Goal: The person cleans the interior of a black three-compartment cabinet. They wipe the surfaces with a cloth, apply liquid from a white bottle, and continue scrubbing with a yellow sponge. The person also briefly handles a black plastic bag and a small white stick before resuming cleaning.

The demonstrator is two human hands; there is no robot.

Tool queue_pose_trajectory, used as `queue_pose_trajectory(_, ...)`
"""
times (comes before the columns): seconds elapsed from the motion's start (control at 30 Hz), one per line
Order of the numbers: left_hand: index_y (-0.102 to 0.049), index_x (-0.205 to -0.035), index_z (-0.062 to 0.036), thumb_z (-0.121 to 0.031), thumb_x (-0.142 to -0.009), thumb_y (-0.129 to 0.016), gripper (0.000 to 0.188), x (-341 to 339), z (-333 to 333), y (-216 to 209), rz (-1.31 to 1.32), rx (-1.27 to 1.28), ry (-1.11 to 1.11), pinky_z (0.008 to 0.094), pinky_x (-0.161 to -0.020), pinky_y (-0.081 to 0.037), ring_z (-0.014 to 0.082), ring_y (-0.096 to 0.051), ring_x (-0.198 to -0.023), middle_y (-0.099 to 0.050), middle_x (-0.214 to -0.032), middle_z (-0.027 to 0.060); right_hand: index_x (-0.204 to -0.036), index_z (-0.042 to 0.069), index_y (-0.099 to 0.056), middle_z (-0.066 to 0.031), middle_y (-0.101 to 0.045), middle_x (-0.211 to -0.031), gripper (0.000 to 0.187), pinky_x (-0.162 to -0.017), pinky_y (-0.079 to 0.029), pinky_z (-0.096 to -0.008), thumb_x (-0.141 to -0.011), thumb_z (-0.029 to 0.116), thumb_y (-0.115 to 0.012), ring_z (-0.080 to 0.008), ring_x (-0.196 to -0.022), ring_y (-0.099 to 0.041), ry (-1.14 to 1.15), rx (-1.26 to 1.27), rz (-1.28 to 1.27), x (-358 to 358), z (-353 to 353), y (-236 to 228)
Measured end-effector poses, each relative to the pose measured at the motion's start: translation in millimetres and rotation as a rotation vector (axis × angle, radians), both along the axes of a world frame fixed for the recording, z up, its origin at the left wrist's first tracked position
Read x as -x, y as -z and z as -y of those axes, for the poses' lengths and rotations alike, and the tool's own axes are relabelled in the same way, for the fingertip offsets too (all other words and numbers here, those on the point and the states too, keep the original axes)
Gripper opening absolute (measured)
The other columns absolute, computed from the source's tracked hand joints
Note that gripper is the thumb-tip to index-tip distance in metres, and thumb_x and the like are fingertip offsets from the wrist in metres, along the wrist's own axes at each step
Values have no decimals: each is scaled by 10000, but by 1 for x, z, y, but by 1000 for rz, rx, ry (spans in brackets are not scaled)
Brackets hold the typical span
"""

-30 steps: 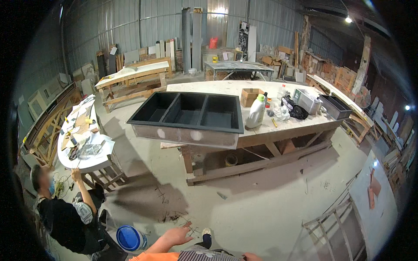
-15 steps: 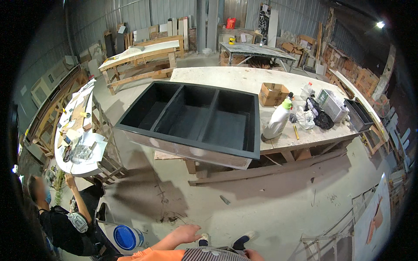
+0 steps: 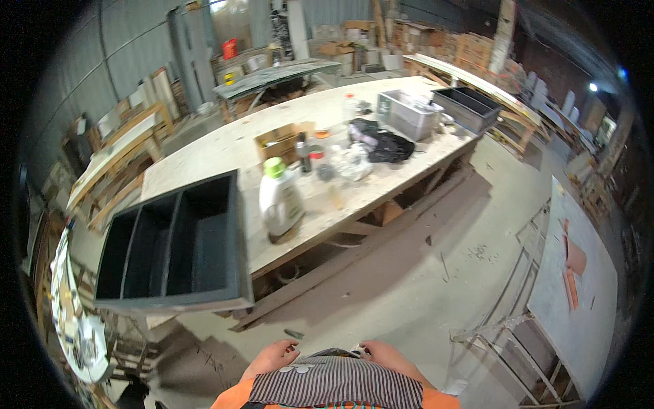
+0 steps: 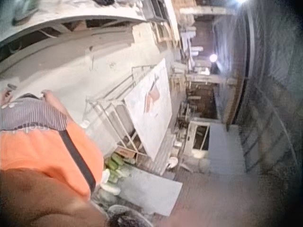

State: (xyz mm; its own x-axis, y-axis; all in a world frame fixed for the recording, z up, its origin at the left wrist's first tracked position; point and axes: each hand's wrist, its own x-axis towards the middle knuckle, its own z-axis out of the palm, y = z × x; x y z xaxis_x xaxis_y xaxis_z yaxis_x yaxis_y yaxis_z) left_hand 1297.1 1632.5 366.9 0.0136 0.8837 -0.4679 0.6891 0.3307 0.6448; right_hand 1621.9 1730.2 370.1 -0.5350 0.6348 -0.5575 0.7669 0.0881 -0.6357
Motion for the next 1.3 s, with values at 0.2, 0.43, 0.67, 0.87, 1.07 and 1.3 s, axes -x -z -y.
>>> queue_pose_trajectory(0.2, -626, -1243, -32, -349, -948, -614, 434, -75, -136, -13, 77, -218, 114, 431, -910, -516, 350, -654, -1063, -686, -1127, 187, -1300, -11, -596, -225, -684, -1169, 476, -942, -510, -428, -939, 300, -602, -364, -1112, -646, 103, -8, 94, -73, -80, 10)
queue_pose_trajectory(0.43, -674, -1130, -57, -328, -959, -597, 330, -132, -276, 1, 197, -68, 250, 407, -836, -532, 316, -676, -950, -698, -1034, 161, -1316, 7, -592, -210, -691, -1154, 480, -932, -511, -400, -952, 321, -584, -336, -1096, -649, 283, 125, 62, -138, -150, 50)
queue_pose_trajectory(0.67, -649, -944, 4, -310, -939, -639, 314, -189, -467, 23, 122, -215, 342, 426, -694, -495, 350, -632, -791, -631, -852, 188, -1331, -6, -573, -211, -676, -1184, 508, -974, -490, -384, -954, 334, -573, -333, -1121, -638, 495, 218, 21, -195, -272, 78)
queue_pose_trajectory(0.87, -650, -974, -4, -350, -926, -593, 354, -232, -618, 16, 217, -240, 420, 473, -801, -498, 417, -619, -932, -644, -972, 233, -1321, -8, -581, -199, -678, -1157, 469, -943, -506, -380, -952, 281, -595, -309, -1072, -658, 512, -26, 53, -216, -412, 17)
queue_pose_trajectory(1.07, -647, -996, 0, -242, -944, -637, 247, -247, -692, 18, 268, -264, 329, 368, -705, -502, 267, -631, -786, -644, -869, 152, -1220, 2, -642, -202, -675, -1148, 369, -925, -511, -406, -953, 249, -580, -347, -1057, -651, 655, 36, -251, -220, -517, 10)
queue_pose_trajectory(1.3, -652, -990, 8, -207, -944, -651, 220, -248, -699, 9, 321, -94, -137, 324, -701, -506, 200, -636, -771, -659, -849, 125, -1128, 35, -678, -191, -678, -1083, 271, -905, -504, -450, -934, 206, -594, -390, -1047, -618, 255, -416, -208, -234, -681, 28)
